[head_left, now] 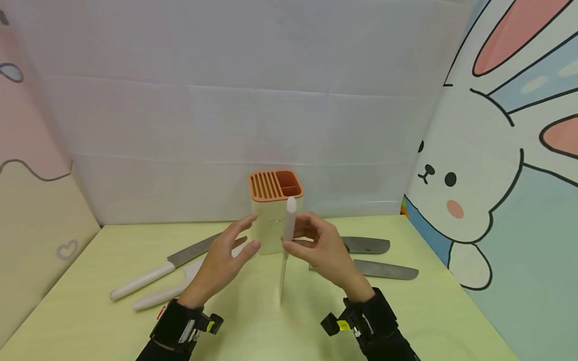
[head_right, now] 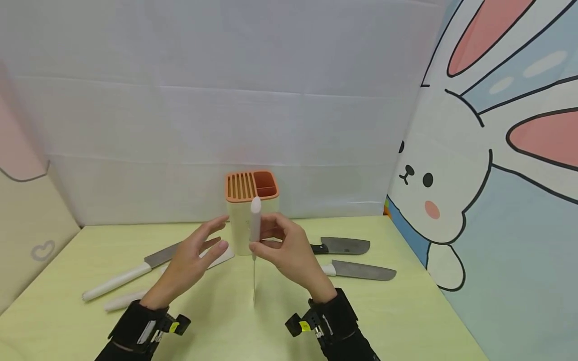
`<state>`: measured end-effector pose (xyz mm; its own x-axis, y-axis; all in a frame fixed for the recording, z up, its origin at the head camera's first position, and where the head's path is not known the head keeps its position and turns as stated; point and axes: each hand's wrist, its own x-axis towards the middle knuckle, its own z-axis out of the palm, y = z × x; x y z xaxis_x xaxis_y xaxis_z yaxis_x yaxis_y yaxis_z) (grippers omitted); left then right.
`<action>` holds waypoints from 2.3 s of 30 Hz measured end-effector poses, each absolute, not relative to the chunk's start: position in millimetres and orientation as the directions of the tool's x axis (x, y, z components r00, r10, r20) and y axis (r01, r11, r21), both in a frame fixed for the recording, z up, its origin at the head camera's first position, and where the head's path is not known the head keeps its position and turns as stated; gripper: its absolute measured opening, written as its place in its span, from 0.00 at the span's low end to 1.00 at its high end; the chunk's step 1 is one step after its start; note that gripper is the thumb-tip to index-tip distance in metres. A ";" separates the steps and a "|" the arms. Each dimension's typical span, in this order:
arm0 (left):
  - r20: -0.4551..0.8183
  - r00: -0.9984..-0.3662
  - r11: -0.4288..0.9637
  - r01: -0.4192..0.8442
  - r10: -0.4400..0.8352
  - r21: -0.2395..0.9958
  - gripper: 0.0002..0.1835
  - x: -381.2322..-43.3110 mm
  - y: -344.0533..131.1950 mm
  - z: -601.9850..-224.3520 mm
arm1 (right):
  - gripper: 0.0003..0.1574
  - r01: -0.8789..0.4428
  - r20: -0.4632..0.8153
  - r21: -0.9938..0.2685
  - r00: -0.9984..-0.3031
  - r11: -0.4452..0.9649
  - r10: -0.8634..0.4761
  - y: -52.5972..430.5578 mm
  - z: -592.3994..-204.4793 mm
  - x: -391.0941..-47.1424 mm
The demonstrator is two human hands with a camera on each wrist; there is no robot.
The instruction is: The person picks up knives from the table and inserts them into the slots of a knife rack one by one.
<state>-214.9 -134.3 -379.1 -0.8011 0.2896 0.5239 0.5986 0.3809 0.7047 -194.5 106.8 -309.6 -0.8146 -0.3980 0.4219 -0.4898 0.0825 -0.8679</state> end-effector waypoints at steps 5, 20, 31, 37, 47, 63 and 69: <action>0.513 -0.812 0.298 0.581 0.279 0.758 0.29 -210.4 -127.7 -371.5 | 0.25 -0.473 0.407 -0.878 -0.819 0.074 -0.404 107.0 -311.2 -194.5; 0.581 -0.764 0.229 0.641 0.281 0.733 0.21 -190.6 -91.5 -308.7 | 0.25 -0.479 0.423 -0.877 -0.810 0.042 -0.405 104.8 -312.5 -194.6; 0.580 -0.770 0.156 0.628 0.266 0.762 0.16 -188.3 -76.6 -295.4 | 0.24 -0.490 0.438 -0.871 -0.797 0.022 -0.415 102.1 -311.6 -193.2; 0.584 -0.769 0.138 0.628 0.262 0.766 0.15 -188.2 -72.3 -294.3 | 0.24 -0.506 0.450 -0.862 -0.787 0.025 -0.423 102.3 -311.8 -193.3; 0.604 -0.759 0.149 0.644 0.243 0.750 0.13 -185.4 -67.5 -291.4 | 0.24 -0.532 0.470 -0.846 -0.774 0.035 -0.424 103.8 -312.6 -193.8; 0.662 -0.716 0.184 0.697 0.222 0.693 0.12 -182.8 -67.2 -288.5 | 0.24 -0.533 0.472 -0.845 -0.773 0.031 -0.423 106.3 -311.8 -193.8; 0.662 -0.718 0.174 0.695 0.214 0.697 0.12 -182.8 -68.4 -287.2 | 0.24 -0.556 0.483 -0.829 -0.761 0.052 -0.432 108.9 -310.3 -194.0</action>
